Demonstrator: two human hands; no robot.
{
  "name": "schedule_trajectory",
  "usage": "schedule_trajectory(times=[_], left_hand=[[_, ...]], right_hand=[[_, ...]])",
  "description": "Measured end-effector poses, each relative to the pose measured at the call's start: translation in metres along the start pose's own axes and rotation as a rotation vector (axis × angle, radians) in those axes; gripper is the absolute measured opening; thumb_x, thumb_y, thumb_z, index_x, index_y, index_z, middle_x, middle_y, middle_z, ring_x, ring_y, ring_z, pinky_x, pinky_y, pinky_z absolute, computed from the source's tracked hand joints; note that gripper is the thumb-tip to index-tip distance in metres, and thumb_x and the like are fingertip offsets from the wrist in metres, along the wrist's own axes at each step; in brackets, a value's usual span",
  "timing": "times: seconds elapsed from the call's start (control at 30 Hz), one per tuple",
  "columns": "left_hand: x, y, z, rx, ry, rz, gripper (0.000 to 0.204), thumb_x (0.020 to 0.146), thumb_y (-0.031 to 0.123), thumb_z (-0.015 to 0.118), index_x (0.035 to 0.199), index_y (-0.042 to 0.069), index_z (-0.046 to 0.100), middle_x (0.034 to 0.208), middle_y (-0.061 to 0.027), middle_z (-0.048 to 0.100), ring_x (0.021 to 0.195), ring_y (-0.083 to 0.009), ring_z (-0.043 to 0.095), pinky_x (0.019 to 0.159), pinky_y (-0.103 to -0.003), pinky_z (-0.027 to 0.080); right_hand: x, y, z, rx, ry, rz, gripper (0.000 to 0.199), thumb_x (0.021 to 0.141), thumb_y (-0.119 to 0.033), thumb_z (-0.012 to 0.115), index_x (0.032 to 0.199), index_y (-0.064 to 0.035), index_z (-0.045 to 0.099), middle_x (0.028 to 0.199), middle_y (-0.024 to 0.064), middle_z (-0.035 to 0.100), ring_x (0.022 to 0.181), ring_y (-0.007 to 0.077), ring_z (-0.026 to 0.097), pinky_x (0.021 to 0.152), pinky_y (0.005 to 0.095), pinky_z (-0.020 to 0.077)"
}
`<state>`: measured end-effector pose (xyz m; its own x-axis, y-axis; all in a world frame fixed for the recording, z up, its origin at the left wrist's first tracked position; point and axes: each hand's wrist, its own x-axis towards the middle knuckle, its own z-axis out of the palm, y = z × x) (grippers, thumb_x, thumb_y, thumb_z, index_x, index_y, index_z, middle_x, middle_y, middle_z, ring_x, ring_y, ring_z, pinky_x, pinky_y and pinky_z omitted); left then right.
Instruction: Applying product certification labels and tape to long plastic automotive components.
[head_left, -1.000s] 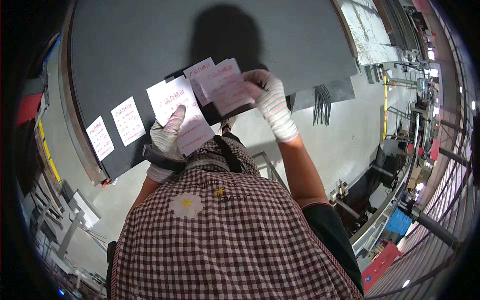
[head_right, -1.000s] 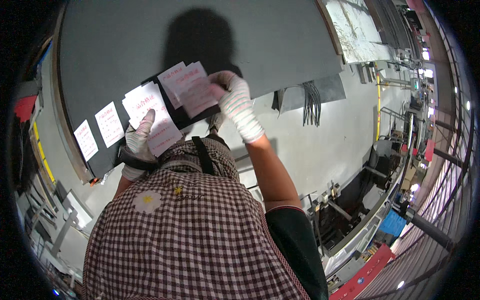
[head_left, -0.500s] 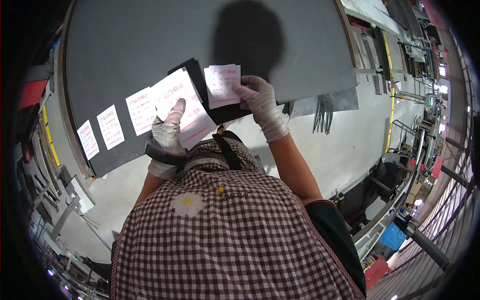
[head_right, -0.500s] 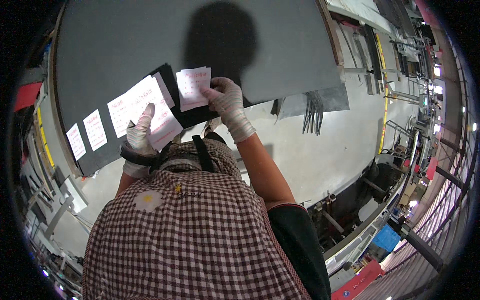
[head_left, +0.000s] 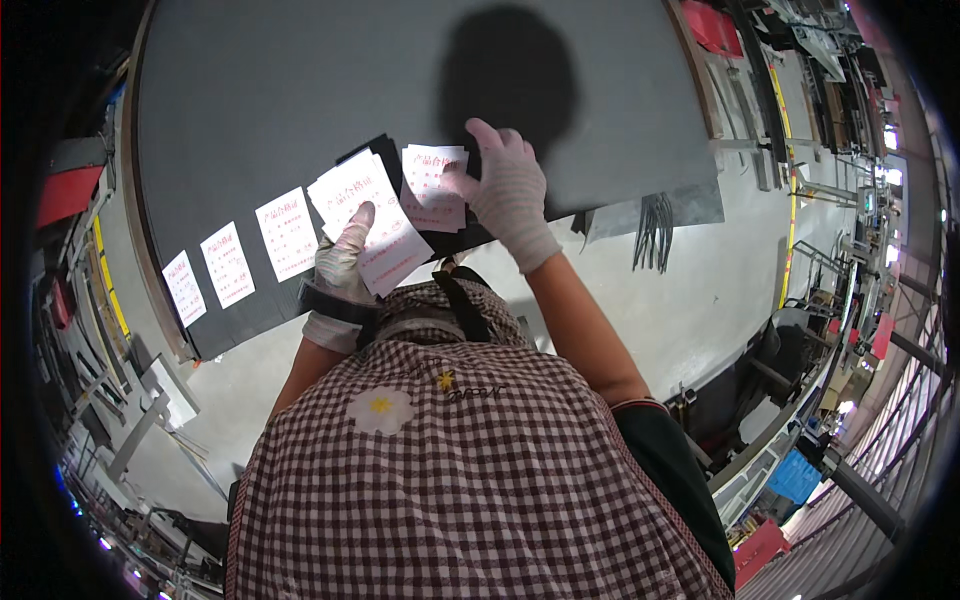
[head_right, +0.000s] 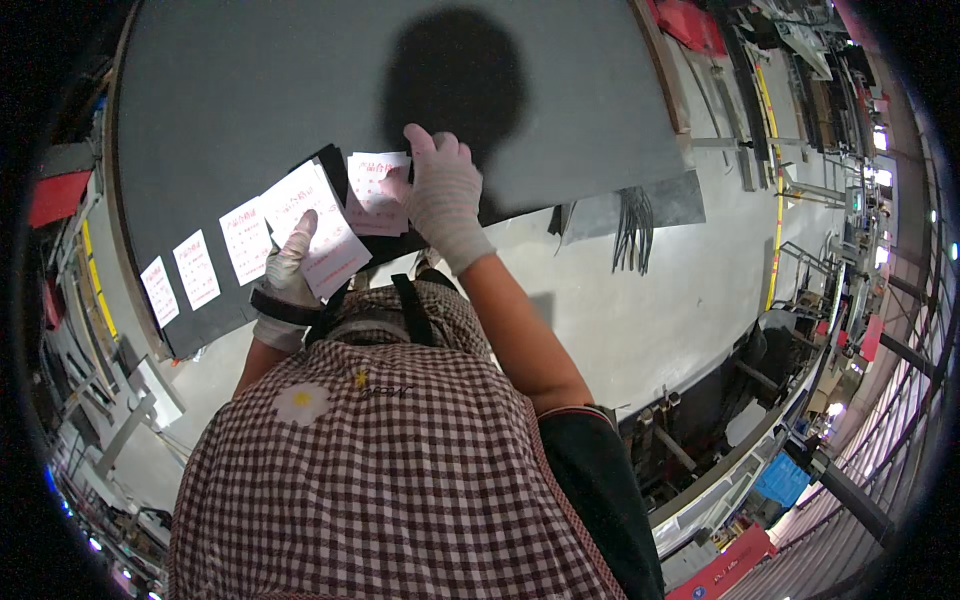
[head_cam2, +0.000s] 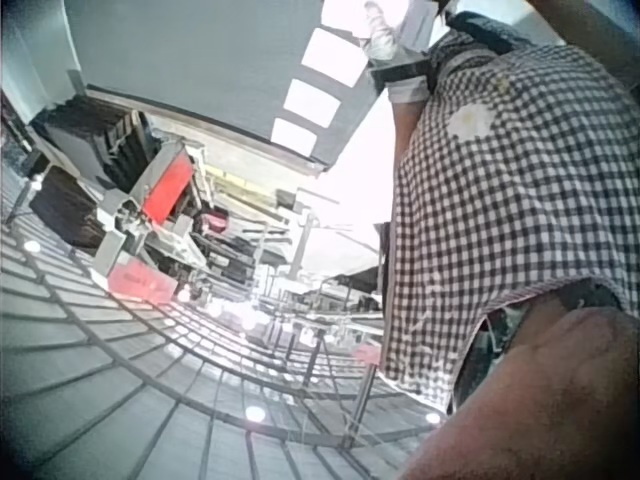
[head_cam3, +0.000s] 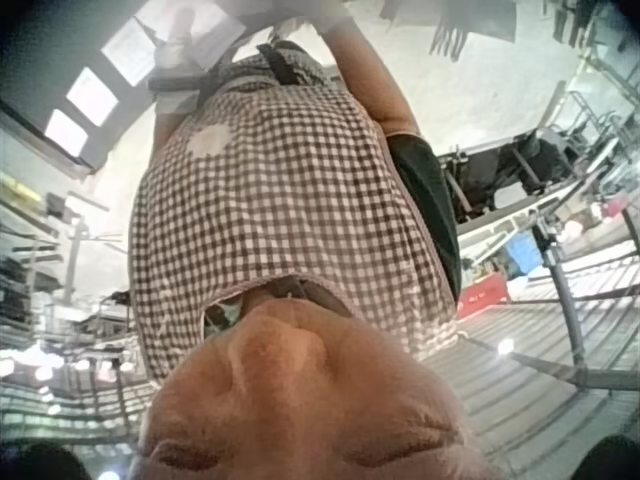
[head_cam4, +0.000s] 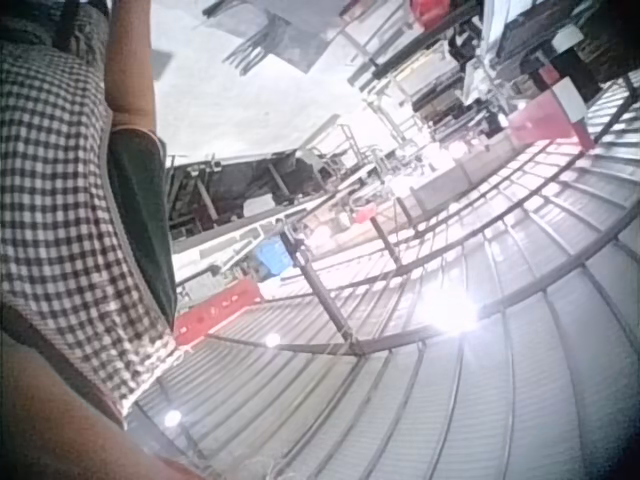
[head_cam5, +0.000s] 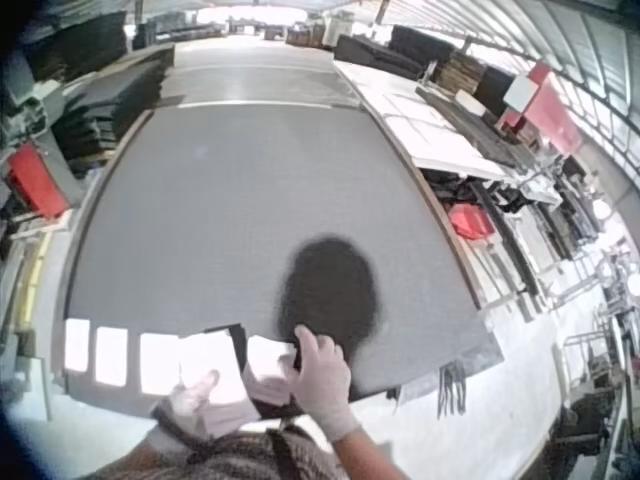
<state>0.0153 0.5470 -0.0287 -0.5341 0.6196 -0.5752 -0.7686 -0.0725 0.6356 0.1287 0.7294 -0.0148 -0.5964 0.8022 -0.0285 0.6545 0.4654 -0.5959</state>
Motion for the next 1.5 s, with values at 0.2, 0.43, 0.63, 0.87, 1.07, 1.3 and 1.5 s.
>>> schedule_trajectory(times=[0.2,0.43,0.63,0.87,1.07,1.3,1.5], left_hand=[[0.01,-0.001,-0.013,-0.042,0.014,-0.177,0.033,0.097,0.028,0.062,0.124,0.009,0.058,0.108,-0.0078,0.067,0.094,-0.0221,0.068,0.081,-0.041,0.058],[0.01,0.002,-0.016,-0.056,-0.066,-0.176,0.034,0.098,0.032,0.06,0.124,0.009,0.058,0.106,-0.0079,0.067,0.092,-0.0221,0.068,0.079,-0.04,0.059],[0.009,0.007,-0.02,-0.158,-0.156,-0.202,0.033,0.1,0.023,0.057,0.13,0.008,0.055,0.116,-0.0087,0.064,0.103,-0.0217,0.066,0.09,-0.04,0.057],[-0.008,0.021,0.0,-0.131,-0.15,-0.155,0.035,0.099,0.022,0.058,0.13,0.008,0.054,0.115,-0.0089,0.064,0.103,-0.0225,0.066,0.09,-0.041,0.057],[-0.002,0.01,0.008,-0.151,-0.145,-0.169,0.037,0.098,0.025,0.059,0.13,0.007,0.054,0.114,-0.0094,0.065,0.103,-0.023,0.066,0.09,-0.039,0.057],[0.007,-0.02,0.034,0.065,-0.1,-0.168,0.038,0.096,0.028,0.063,0.126,0.005,0.058,0.11,-0.0093,0.065,0.095,-0.0195,0.066,0.08,-0.036,0.056],[0.022,-0.042,0.059,-0.059,-0.042,-0.109,0.034,0.096,0.023,0.063,0.125,0.005,0.058,0.107,-0.0077,0.066,0.093,-0.0196,0.068,0.08,-0.036,0.058]], right_hand=[[0.029,-0.006,0.002,-0.51,-0.375,-0.167,0.044,0.071,-0.036,0.081,0.108,-0.0159,0.069,0.112,0.0039,0.059,0.113,0.0252,0.054,0.091,0.0441,0.048],[0.026,0.017,0.003,-0.169,-0.395,-0.133,0.038,0.077,-0.017,0.076,0.113,-0.0105,0.068,0.109,0.0098,0.065,0.105,0.0268,0.061,0.093,0.041,0.0495],[0.039,0.039,-0.018,0.671,-0.225,0.086,0.064,0.076,0.014,0.069,0.135,0.0026,0.048,0.113,0.0131,0.066,0.101,0.0186,0.063,0.091,0.0304,0.0516],[0.068,0.094,-0.057,0.355,-0.316,0.186,0.068,0.074,-0.01,0.083,0.134,-0.0006,0.054,0.108,0.0146,0.068,0.096,0.0202,0.065,0.086,0.0309,0.0528],[0.072,0.122,-0.063,0.163,-0.346,0.11,0.073,0.072,-0.017,0.084,0.136,-0.0018,0.053,0.108,0.0176,0.069,0.096,0.0251,0.068,0.086,0.0329,0.0535],[0.081,0.123,-0.103,0.042,-0.406,0.14,0.072,0.074,-0.013,0.081,0.138,-0.0028,0.051,0.104,0.018,0.069,0.091,0.0268,0.069,0.081,0.0345,0.0557],[0.101,0.183,-0.11,0.214,-0.228,0.219,0.07,0.074,-0.014,0.082,0.136,-0.0023,0.053,0.1,0.0171,0.069,0.089,0.0264,0.069,0.078,0.0359,0.055]])
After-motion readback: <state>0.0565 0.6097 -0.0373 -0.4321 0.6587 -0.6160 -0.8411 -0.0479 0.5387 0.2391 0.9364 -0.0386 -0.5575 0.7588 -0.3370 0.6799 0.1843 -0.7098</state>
